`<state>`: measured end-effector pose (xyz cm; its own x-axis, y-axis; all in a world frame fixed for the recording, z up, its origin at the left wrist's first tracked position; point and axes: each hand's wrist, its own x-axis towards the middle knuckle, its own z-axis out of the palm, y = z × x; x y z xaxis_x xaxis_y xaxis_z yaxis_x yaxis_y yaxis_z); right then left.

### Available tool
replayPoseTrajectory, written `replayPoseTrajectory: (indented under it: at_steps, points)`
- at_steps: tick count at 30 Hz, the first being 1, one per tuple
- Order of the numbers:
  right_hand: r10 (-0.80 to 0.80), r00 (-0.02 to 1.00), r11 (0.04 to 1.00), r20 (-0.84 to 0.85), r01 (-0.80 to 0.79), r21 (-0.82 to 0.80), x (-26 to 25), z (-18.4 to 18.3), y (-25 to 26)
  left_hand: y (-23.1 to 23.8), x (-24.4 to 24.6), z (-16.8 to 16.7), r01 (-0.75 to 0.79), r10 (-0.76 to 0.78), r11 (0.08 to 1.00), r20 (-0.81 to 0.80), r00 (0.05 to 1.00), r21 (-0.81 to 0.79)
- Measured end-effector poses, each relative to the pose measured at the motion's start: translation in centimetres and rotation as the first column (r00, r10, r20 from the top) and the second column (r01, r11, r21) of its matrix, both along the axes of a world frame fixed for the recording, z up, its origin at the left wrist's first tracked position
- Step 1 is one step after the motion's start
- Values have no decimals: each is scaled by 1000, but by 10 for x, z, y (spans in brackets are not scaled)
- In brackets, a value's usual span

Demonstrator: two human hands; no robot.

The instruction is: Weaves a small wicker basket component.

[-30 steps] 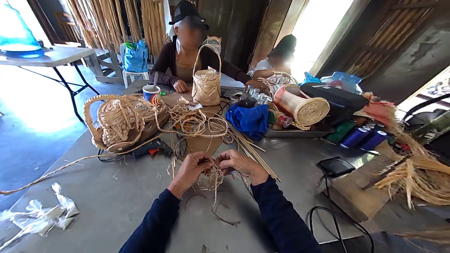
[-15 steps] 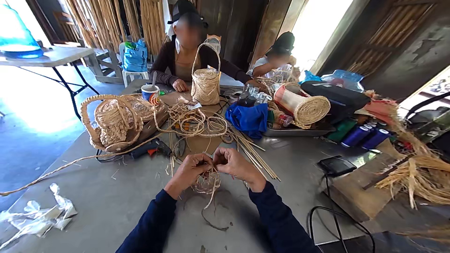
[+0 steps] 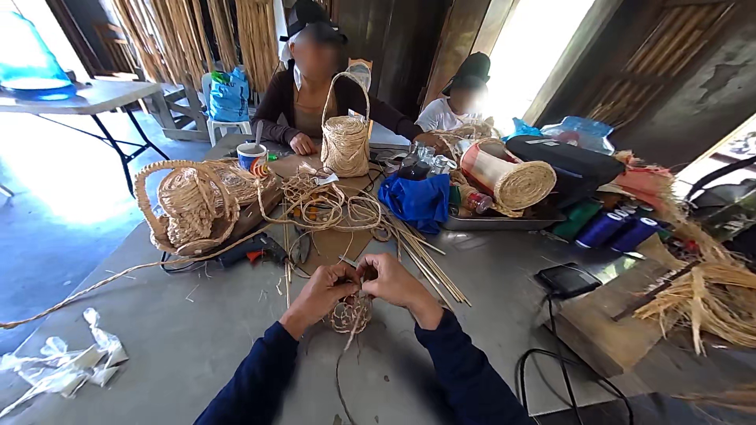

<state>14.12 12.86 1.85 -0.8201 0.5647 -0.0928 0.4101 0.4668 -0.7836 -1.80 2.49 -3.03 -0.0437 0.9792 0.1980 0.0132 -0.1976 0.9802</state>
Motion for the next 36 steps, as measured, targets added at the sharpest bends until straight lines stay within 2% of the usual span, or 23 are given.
replayPoseTrajectory:
  at_steps: [2, 3, 6, 8, 9, 10, 12, 14, 15, 18, 23, 25, 27, 30, 31, 32, 34, 36]
  points:
    - [-29, 994, 998, 108, 34, -45, 1, 2, 0, 0, 1, 1, -15, 15, 1000, 5, 1000, 14]
    - [-46, 995, 992, 93, 57, -113, 1, 1, -1, 0, 2, 2, -27, 27, 999, 4, 1000, 26]
    - [-171, 980, 905, -103, 115, -409, 0, -4, -1, 0, -1, 3, -51, 50, 997, 21, 999, 56]
    - [-181, 964, 856, -197, 56, -513, 2, -7, 0, 0, -5, 3, -48, 44, 997, 67, 997, 61]
    - [-129, 961, 882, -244, -1, -471, 3, -8, 1, -1, -6, 3, -41, 35, 997, 98, 995, 63]
    - [-58, 957, 930, -285, -52, -363, 4, -10, 2, -1, -8, 2, -32, 24, 997, 129, 991, 65]
    - [43, 959, 999, -281, -44, 1, 2, -11, -1, 0, -10, 0, -15, 3, 998, 178, 984, 67]
    - [47, 982, 959, -185, 7, 282, -2, -9, -11, 1, -10, -1, -14, 1, 998, 216, 976, 60]
    - [27, 986, 950, -162, 25, 310, -4, -8, -15, 1, -10, -1, -19, 5, 998, 233, 972, 55]
    - [-65, 960, 976, -271, 117, 181, -6, -14, -14, 0, -10, -2, -16, -3, 998, 270, 963, 67]
    - [-17, 986, 907, -168, 86, 412, -3, -23, 9, -5, -6, -6, -57, 33, 990, 173, 984, 132]
    - [-89, 967, 945, -241, 158, 288, 1, -28, 25, -3, -12, -13, -22, -7, 984, 164, 986, 179]
    - [-180, 926, 974, -333, 215, 72, 7, -35, 42, -2, -19, -16, 60, -89, 980, 144, 986, 192]
    - [-276, 853, 960, -443, 223, -170, 16, -44, 54, -6, -24, -5, 230, -249, 961, 121, 961, 152]
    - [-271, 859, 961, -434, 218, -170, 17, -43, 55, -7, -26, -2, 279, -296, 949, 103, 950, 149]
    - [-251, 884, 968, -395, 233, -93, 18, -43, 57, -7, -28, -1, 307, -322, 940, 92, 942, 148]
    - [-239, 948, 946, -208, 276, 169, 20, -37, 59, -4, -33, -5, 315, -328, 938, 79, 941, 145]
    - [-256, 967, 933, 3, 246, 265, 22, -26, 58, -2, -44, -12, 248, -262, 958, 81, 962, 146]
